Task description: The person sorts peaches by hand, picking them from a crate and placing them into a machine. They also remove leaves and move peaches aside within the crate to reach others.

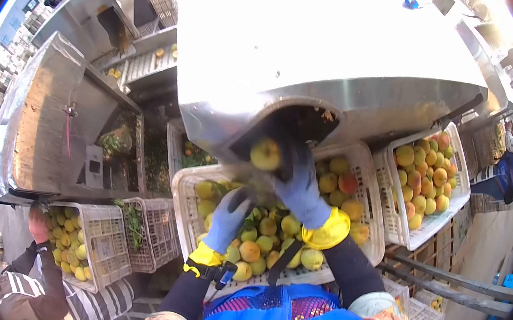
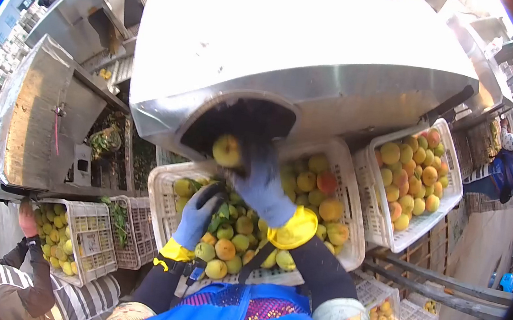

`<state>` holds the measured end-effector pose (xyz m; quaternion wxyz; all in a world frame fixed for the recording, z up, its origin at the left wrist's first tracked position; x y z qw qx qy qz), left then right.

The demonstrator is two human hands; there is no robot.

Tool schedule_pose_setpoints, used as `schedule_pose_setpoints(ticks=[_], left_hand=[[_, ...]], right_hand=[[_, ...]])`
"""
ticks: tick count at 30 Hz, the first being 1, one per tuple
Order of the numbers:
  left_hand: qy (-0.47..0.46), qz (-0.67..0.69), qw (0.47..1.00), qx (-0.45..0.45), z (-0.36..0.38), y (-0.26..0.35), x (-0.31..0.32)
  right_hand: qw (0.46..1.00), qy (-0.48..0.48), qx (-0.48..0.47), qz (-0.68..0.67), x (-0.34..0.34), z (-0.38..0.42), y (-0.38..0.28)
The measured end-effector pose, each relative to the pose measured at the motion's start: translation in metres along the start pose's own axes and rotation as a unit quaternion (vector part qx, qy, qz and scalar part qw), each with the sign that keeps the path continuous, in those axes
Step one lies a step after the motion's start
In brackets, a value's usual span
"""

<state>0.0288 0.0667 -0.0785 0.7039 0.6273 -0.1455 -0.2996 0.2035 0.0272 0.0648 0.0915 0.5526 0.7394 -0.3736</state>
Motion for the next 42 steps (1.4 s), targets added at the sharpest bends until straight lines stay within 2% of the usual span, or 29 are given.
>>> schedule_pose_setpoints(ticks=[1, 2, 3, 4, 6, 7, 8, 10, 12, 15, 17, 19, 21, 22, 23, 24, 25, 26, 27, 28, 30, 32, 33, 34, 36, 37, 38, 40, 42], left_hand=[[-0.007, -0.138, 0.990, 0.018, 0.001, -0.008, 0.002], [-0.079, -0.175, 0.981, 0.011, 0.003, -0.037, 0.018], [-0.147, -0.272, 0.951, 0.028, 0.010, -0.038, 0.034], [-0.215, -0.364, 0.905, 0.046, 0.016, -0.035, 0.051], [-0.338, -0.496, 0.798, 0.060, 0.025, -0.039, 0.074], [-0.330, -0.509, 0.791, 0.083, 0.026, -0.042, 0.074], [-0.321, -0.523, 0.782, 0.108, 0.024, -0.046, 0.069], [-0.305, -0.527, 0.779, 0.154, 0.017, -0.044, 0.062], [-0.341, -0.503, 0.787, 0.109, 0.008, -0.057, 0.064], [-0.379, -0.474, 0.793, 0.049, -0.008, -0.069, 0.073], [-0.385, -0.462, 0.798, 0.049, -0.016, -0.075, 0.081], [-0.375, -0.458, 0.802, 0.082, -0.023, -0.087, 0.087], [-0.329, -0.436, 0.833, 0.081, -0.029, -0.103, 0.081], [-0.307, -0.421, 0.849, 0.082, -0.033, -0.094, 0.079], [-0.263, -0.331, 0.906, -0.020, -0.036, -0.094, 0.066], [-0.215, -0.234, 0.941, -0.120, -0.033, -0.070, 0.050], [-0.166, -0.131, 0.953, -0.218, -0.028, -0.063, 0.036], [-0.139, 0.164, 0.943, -0.256, -0.026, -0.099, 0.036], [-0.130, 0.064, 0.983, -0.115, -0.024, -0.079, 0.030], [-0.114, -0.040, 0.992, 0.033, -0.018, -0.040, 0.024], [-0.097, -0.077, 0.988, 0.087, -0.001, 0.020, 0.020], [-0.064, 0.096, 0.993, 0.023, -0.005, -0.034, 0.018], [-0.084, 0.222, 0.968, -0.078, -0.003, -0.008, 0.018], [-0.078, 0.340, 0.919, -0.182, 0.002, 0.018, 0.018], [-0.108, 0.324, 0.931, -0.126, -0.003, 0.031, 0.012], [-0.123, 0.314, 0.936, -0.096, -0.005, 0.038, 0.007], [-0.126, 0.245, 0.960, -0.055, -0.012, 0.037, 0.001], [-0.039, 0.123, 0.991, 0.039, -0.019, 0.040, -0.012], [0.041, -0.049, 0.984, 0.168, -0.015, 0.061, -0.019]], right_hand=[[1.000, -0.001, -0.013, 0.016, 0.008, -0.008, 0.008], [0.999, -0.001, -0.029, 0.031, 0.019, -0.018, 0.016], [0.980, 0.019, -0.079, 0.180, 0.037, -0.021, 0.022], [0.937, 0.038, -0.127, 0.324, 0.063, -0.015, 0.031], [0.936, 0.069, -0.118, 0.324, 0.057, -0.015, 0.031], [0.979, 0.080, -0.053, 0.178, 0.026, -0.027, 0.021], [0.995, 0.093, 0.014, 0.028, 0.003, -0.032, 0.018], [0.993, -0.099, -0.052, -0.023, -0.001, -0.012, 0.011], [0.959, -0.202, -0.198, -0.026, 0.028, 0.071, 0.017], [0.885, -0.408, -0.179, 0.133, 0.092, 0.174, 0.067], [0.796, -0.548, -0.191, 0.175, 0.125, 0.210, 0.103], [0.729, -0.643, -0.170, 0.160, 0.142, 0.218, 0.123], [0.701, -0.699, -0.105, 0.095, 0.153, 0.218, 0.129], [0.778, -0.627, 0.025, 0.045, 0.138, 0.193, 0.128], [0.831, -0.536, 0.150, -0.007, 0.109, 0.175, 0.126], [0.861, -0.427, 0.270, -0.061, 0.081, 0.154, 0.126], [0.863, -0.381, 0.294, -0.153, 0.069, 0.136, 0.111], [0.855, -0.334, 0.314, -0.243, 0.057, 0.119, 0.093], [0.838, -0.285, 0.329, -0.331, 0.047, 0.106, 0.080], [0.842, -0.279, 0.321, -0.333, 0.042, 0.100, 0.069], [0.848, -0.263, 0.308, -0.341, 0.034, 0.100, 0.045], [0.855, -0.255, 0.297, -0.339, 0.025, 0.094, 0.029], [0.859, -0.251, 0.291, -0.337, 0.020, 0.090, 0.022], [0.856, -0.250, 0.303, -0.336, 0.016, 0.088, 0.015], [0.850, -0.250, 0.325, -0.331, 0.009, 0.086, 0.001], [0.882, -0.220, 0.299, -0.288, 0.000, 0.078, -0.008], [0.912, -0.188, 0.272, -0.244, -0.008, 0.069, -0.017], [0.964, -0.109, 0.195, -0.144, -0.020, 0.052, -0.029], [0.980, -0.058, 0.158, -0.107, -0.025, 0.035, -0.035]])
Point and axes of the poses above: each hand's wrist, its own z-axis away from the middle knuckle, its own x-axis out of the palm, y = z × x, the point moved 8 cm from there along -z, towards the middle knuckle, and after that the axes turned 3 degrees about y, right-handed, at the moved point
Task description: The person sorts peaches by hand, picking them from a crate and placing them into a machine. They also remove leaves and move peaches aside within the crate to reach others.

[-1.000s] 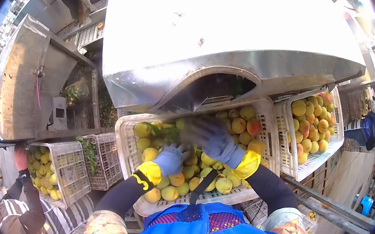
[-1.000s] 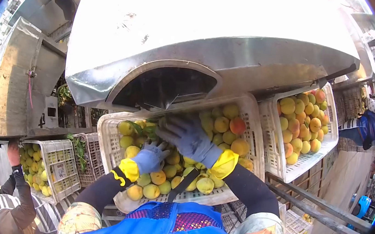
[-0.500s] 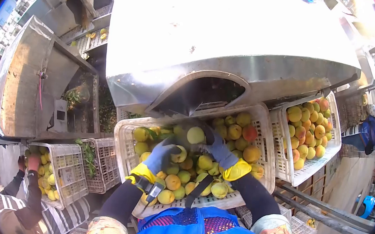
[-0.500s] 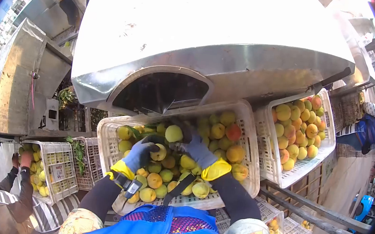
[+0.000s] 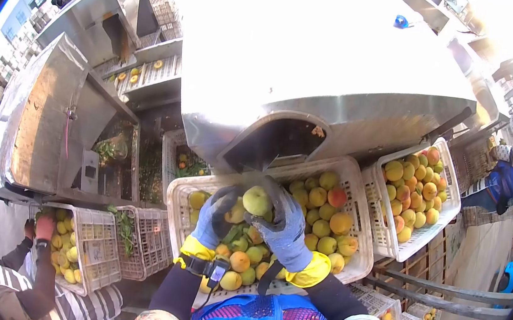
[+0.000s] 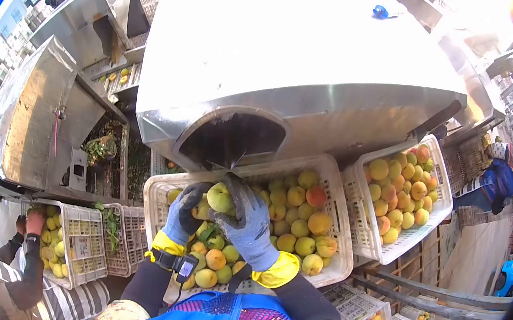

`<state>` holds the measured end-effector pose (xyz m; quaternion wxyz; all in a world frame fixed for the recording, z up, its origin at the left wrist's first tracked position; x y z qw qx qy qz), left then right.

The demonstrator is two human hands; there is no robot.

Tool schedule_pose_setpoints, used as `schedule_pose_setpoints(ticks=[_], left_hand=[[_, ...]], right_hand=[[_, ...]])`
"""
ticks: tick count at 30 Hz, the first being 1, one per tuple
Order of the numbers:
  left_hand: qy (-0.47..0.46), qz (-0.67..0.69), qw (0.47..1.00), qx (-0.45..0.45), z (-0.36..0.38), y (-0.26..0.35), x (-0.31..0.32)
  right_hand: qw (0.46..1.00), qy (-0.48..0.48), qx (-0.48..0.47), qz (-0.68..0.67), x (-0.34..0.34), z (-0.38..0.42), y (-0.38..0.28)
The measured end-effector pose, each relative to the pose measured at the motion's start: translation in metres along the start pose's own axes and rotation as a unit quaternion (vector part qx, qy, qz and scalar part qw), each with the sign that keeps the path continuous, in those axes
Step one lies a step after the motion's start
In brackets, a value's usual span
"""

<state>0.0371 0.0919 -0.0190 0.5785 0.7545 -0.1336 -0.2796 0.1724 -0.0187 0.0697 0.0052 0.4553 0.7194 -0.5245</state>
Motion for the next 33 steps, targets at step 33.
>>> schedule_pose_setpoints(ticks=[33], left_hand=[[-0.195, -0.176, 0.961, -0.086, 0.054, -0.059, 0.086]], right_hand=[[0.901, 0.049, -0.130, 0.412, 0.072, -0.061, 0.090]])
Point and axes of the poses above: each hand's wrist, its own z-axis away from the middle knuckle, its own x-axis out of the palm, y = z × x, the point moved 8 cm from there along -z, towards the middle knuckle, and after that the axes turned 3 degrees about y, right-handed, at the moved point
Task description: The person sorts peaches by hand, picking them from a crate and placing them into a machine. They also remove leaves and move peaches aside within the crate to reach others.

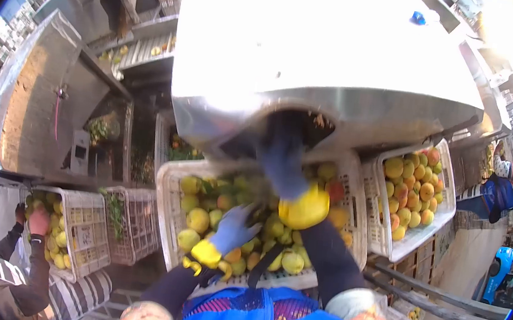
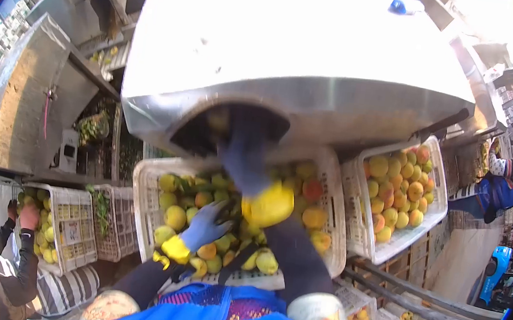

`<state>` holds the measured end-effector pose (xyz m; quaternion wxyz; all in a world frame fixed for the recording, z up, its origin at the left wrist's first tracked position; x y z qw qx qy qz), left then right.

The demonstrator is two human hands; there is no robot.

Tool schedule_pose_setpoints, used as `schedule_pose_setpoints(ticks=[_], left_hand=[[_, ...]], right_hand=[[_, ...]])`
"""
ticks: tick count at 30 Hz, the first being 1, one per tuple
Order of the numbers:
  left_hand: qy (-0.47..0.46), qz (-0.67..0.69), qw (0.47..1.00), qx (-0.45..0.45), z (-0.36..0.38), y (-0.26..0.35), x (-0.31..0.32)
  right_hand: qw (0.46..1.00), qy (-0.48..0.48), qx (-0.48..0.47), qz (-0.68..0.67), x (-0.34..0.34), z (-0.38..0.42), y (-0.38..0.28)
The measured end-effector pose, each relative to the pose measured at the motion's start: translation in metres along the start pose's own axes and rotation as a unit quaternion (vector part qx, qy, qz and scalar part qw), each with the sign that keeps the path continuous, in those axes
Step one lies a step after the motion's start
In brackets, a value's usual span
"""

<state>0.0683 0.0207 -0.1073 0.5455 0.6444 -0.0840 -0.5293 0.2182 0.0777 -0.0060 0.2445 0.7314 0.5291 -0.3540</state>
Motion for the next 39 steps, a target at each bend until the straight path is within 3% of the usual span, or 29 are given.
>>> schedule_pose_setpoints(ticks=[1, 2, 4, 5, 6, 7, 9, 10, 13, 15, 16, 17, 18, 19, 20, 21, 24, 25, 28, 29, 32, 33, 36, 39], left_hand=[[-0.064, -0.058, 0.995, 0.046, -0.003, 0.009, 0.024], [-0.119, -0.119, 0.981, 0.099, -0.014, 0.018, 0.046], [-0.225, -0.200, 0.942, 0.149, -0.019, 0.025, 0.080], [-0.275, -0.222, 0.923, 0.151, -0.022, 0.024, 0.092], [-0.322, -0.243, 0.902, 0.153, -0.023, 0.022, 0.104], [-0.314, -0.274, 0.890, 0.185, -0.026, 0.023, 0.111], [-0.190, -0.227, 0.916, 0.271, -0.025, -0.008, 0.140], [-0.125, -0.203, 0.920, 0.311, -0.023, -0.016, 0.145], [-0.272, -0.279, 0.911, 0.132, -0.020, 0.015, 0.092], [-0.263, -0.265, 0.927, 0.018, -0.026, 0.016, 0.058], [-0.256, -0.258, 0.931, -0.038, -0.025, 0.008, 0.046], [-0.160, -0.263, 0.951, -0.043, -0.026, -0.003, 0.035], [-0.065, -0.121, 0.984, -0.113, -0.020, -0.016, 0.022], [0.036, 0.025, 0.983, -0.176, -0.014, -0.029, 0.006], [0.139, 0.170, 0.949, -0.227, -0.011, -0.043, -0.009], [0.148, 0.479, 0.823, -0.269, -0.012, -0.050, 0.001], [0.057, 0.783, 0.579, -0.219, -0.009, -0.020, -0.003], [0.036, 0.827, 0.545, -0.136, -0.012, -0.008, -0.006], [0.096, 0.835, 0.535, -0.083, -0.005, -0.001, -0.023], [0.060, 0.834, 0.543, -0.071, -0.002, -0.004, -0.022], [0.077, 0.826, 0.559, 0.006, 0.001, -0.017, -0.028], [0.096, 0.782, 0.615, 0.006, 0.002, -0.013, -0.036], [0.069, 0.802, 0.593, 0.023, -0.002, 0.022, -0.058], [0.016, 0.809, 0.587, -0.009, -0.003, 0.033, -0.061]], right_hand=[[0.998, 0.014, -0.023, 0.061, 0.015, 0.002, -0.001], [0.997, 0.031, -0.063, 0.035, -0.001, -0.020, 0.001], [0.981, -0.001, 0.014, -0.192, -0.033, -0.037, 0.019], [0.915, -0.045, 0.129, -0.379, -0.045, -0.030, 0.034], [0.892, -0.061, 0.104, -0.435, -0.052, -0.021, 0.036], [0.864, -0.081, 0.081, -0.491, -0.059, -0.011, 0.038], [0.907, -0.058, -0.231, -0.346, -0.066, 0.029, 0.013], [0.928, -0.105, -0.191, -0.304, -0.046, 0.049, 0.017], [0.954, -0.255, -0.085, -0.135, 0.061, 0.130, 0.036], [0.929, -0.365, -0.055, 0.027, 0.144, 0.169, 0.049], [0.935, -0.351, -0.052, -0.020, 0.147, 0.172, 0.050], [0.938, -0.337, -0.049, -0.067, 0.148, 0.177, 0.051], [0.937, -0.326, -0.045, -0.115, 0.136, 0.179, 0.048], [0.937, -0.309, -0.041, -0.160, 0.122, 0.172, 0.046], [0.935, -0.288, -0.041, -0.203, 0.110, 0.159, 0.046], [0.931, -0.266, -0.043, -0.246, 0.096, 0.146, 0.043], [0.802, -0.258, 0.114, -0.527, 0.023, 0.108, 0.025], [0.802, -0.246, 0.122, -0.531, 0.005, 0.102, 0.019], [0.817, -0.201, 0.144, -0.522, -0.041, 0.089, 0.000], [0.831, -0.186, 0.146, -0.503, -0.055, 0.082, -0.006], [0.843, -0.174, 0.192, -0.471, -0.068, 0.080, -0.011], [0.842, -0.174, 0.213, -0.465, -0.069, 0.078, -0.010], [0.807, -0.088, 0.209, -0.545, -0.093, 0.046, -0.008], [0.877, -0.019, 0.114, -0.467, -0.101, 0.017, 0.000]])
Point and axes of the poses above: each hand's wrist, its own z-axis away from the middle knuckle, its own x-axis out of the palm, y = z × x, the point moved 8 cm from there along -z, towards the middle knuckle, and after that the axes turned 3 degrees about y, right-handed, at the moved point
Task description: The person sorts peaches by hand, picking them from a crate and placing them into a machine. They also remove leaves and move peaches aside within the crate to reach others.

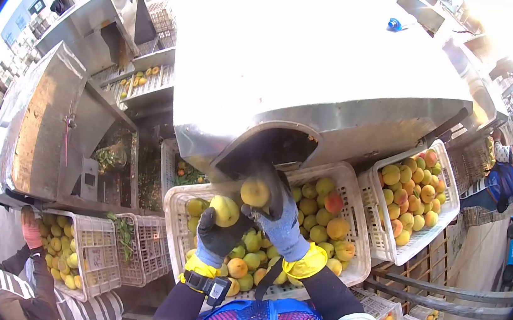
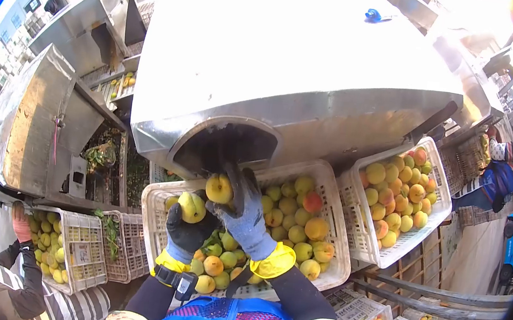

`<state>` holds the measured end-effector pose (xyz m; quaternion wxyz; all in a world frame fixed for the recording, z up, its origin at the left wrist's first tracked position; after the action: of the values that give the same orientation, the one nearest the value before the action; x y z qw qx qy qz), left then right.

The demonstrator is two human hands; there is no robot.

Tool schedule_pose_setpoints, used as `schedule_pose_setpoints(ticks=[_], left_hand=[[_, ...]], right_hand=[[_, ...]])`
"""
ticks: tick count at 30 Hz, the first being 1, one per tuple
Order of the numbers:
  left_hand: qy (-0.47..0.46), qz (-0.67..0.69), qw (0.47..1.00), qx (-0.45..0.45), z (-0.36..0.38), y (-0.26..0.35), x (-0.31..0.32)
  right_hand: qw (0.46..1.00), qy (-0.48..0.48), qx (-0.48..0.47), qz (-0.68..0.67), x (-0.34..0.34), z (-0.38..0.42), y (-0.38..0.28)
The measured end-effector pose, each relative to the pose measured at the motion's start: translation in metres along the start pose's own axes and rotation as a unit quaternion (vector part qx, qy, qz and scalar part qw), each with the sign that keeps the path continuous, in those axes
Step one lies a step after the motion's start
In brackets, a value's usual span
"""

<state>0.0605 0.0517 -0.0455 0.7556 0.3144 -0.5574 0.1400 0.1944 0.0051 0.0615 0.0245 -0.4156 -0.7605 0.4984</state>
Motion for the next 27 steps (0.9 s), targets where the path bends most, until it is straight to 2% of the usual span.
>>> schedule_pose_setpoints(ticks=[3, 6, 8, 9, 10, 12, 13, 14, 16, 17, 19, 20, 22, 24, 25, 26, 27], left_hand=[[0.026, 0.006, 1.000, -0.016, 0.000, -0.001, 0.002], [0.045, 0.023, 0.998, -0.030, 0.000, -0.003, -0.005], [0.049, 0.045, 0.997, -0.032, -0.003, -0.004, -0.009], [0.056, -0.084, 0.995, 0.003, -0.006, -0.001, -0.006], [0.071, -0.213, 0.974, 0.035, -0.008, 0.003, -0.003], [0.085, -0.220, 0.971, 0.027, -0.013, 0.004, 0.004], [0.072, 0.050, 0.996, -0.033, -0.018, -0.002, 0.006], [0.068, 0.045, 0.996, -0.047, -0.015, 0.000, 0.011], [0.045, 0.032, 0.996, -0.072, -0.014, 0.007, 0.030], [0.042, 0.028, 0.997, -0.050, -0.014, 0.012, 0.031], [0.035, 0.023, 0.999, -0.009, -0.017, 0.015, 0.030], [0.020, 0.098, 0.995, -0.017, -0.017, 0.009, 0.025], [0.007, -0.113, 0.991, 0.064, -0.010, 0.012, 0.045], [0.016, -0.143, 0.989, 0.048, -0.002, 0.008, 0.043], [0.006, -0.340, 0.936, 0.092, 0.001, 0.014, 0.034], [-0.002, -0.520, 0.844, 0.133, 0.004, 0.016, 0.019], [-0.009, -0.678, 0.716, 0.167, 0.006, 0.014, 0.014]], right_hand=[[1.000, 0.023, -0.002, -0.009, 0.000, -0.018, 0.006], [0.988, 0.022, -0.090, 0.124, 0.015, -0.027, 0.020], [0.975, 0.031, -0.078, 0.206, 0.039, -0.037, 0.050], [0.966, 0.034, -0.071, 0.245, 0.048, -0.044, 0.059], [0.931, 0.034, -0.131, 0.339, 0.051, -0.053, 0.053], [0.826, 0.034, -0.245, 0.507, 0.059, -0.061, 0.032], [0.905, 0.087, -0.166, 0.381, 0.039, -0.067, 0.024], [0.957, 0.135, -0.077, 0.244, 0.020, -0.068, 0.015], [0.983, 0.099, -0.060, 0.141, 0.009, -0.054, -0.005], [0.991, 0.082, -0.049, 0.090, 0.004, -0.047, -0.015], [0.991, -0.011, -0.083, 0.100, 0.010, -0.026, -0.037], [0.990, -0.040, -0.090, 0.105, 0.014, -0.015, -0.041], [0.991, -0.029, -0.068, 0.112, 0.017, -0.001, -0.026], [0.994, -0.006, -0.055, 0.090, 0.007, -0.001, -0.022], [0.995, 0.006, -0.050, 0.081, 0.002, -0.005, -0.019], [0.991, 0.015, -0.070, 0.109, -0.001, -0.010, -0.018], [0.987, 0.021, -0.087, 0.137, -0.003, -0.015, -0.015]])
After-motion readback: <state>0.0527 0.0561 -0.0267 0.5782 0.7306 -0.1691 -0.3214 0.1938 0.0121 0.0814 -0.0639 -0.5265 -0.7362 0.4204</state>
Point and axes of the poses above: each hand's wrist, its own z-axis away from the middle knuckle, its own x-axis out of the palm, y = z × x, the point moved 8 cm from there along -z, towards the middle knuckle, and after that the axes turned 3 degrees about y, right-handed, at the moved point
